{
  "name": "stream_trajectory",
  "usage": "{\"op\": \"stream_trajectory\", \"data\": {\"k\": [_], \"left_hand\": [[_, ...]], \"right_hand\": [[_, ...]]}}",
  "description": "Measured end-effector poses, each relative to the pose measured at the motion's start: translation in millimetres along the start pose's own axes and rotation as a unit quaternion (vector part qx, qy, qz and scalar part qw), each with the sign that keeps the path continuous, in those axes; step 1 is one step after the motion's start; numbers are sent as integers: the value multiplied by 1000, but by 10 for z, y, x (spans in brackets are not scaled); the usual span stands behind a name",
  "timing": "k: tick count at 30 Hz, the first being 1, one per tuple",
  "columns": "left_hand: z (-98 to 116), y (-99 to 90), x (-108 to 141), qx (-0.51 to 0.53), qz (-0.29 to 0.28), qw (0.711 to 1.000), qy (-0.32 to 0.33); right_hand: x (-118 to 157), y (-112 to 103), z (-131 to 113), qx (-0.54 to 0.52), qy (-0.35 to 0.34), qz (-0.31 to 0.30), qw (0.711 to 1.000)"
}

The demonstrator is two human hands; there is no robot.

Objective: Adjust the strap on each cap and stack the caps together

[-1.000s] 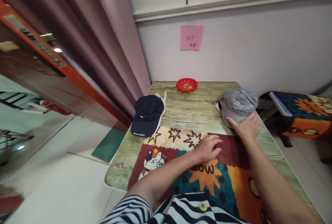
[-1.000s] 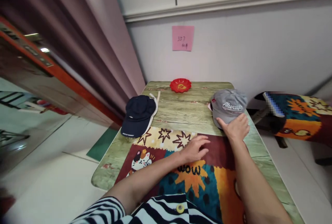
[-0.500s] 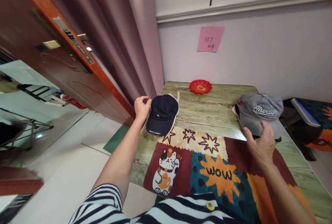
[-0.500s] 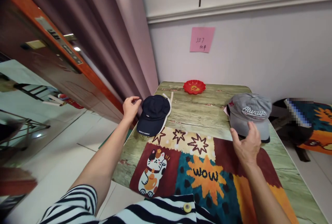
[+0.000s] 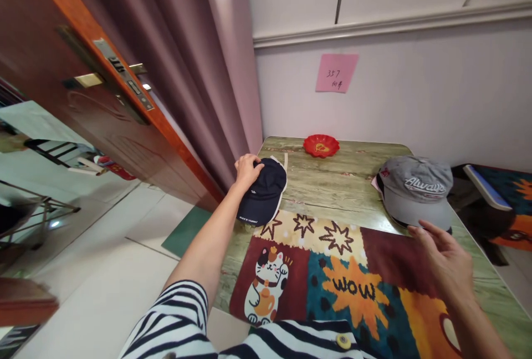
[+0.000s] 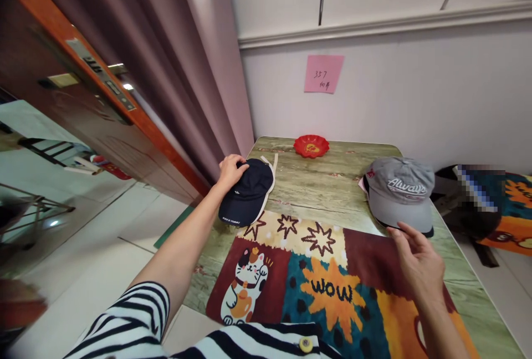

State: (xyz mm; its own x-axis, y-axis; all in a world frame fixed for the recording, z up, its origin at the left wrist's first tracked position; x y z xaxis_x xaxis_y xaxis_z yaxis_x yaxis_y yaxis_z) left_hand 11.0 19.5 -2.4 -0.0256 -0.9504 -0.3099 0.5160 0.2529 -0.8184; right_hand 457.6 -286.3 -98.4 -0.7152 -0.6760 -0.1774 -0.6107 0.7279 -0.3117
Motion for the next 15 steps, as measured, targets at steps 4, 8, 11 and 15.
{"op": "stream_trajectory", "data": {"k": [4,8,11,15], "left_hand": [[28,-108,-11,5,5,1000,-5],[143,-284,63,0,30,999,27],[317,-454,159,-2,59,995,77],[621,-736,280,20,100,987,128]], "right_hand": [[15,9,9,-76,95,-26,992],[34,26,23,-68,109,-50,990],[89,55,-72,-50,95,-72,992],[212,176,-319,-83,97,-127,984]]}}
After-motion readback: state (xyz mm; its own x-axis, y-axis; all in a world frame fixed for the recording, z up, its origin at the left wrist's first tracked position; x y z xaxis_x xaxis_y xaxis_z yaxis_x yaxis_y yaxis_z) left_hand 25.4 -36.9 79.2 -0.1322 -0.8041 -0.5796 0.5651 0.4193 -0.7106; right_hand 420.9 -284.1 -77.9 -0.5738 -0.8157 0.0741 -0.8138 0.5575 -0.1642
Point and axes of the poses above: each hand's wrist, its own x-axis away from the middle knuckle, its own y-axis out of the palm, z = x × y, the point moved 2 cm from there along -x, towards the middle knuckle, and after that the axes turned 4 degrees about -y, right-handed, at the moved point
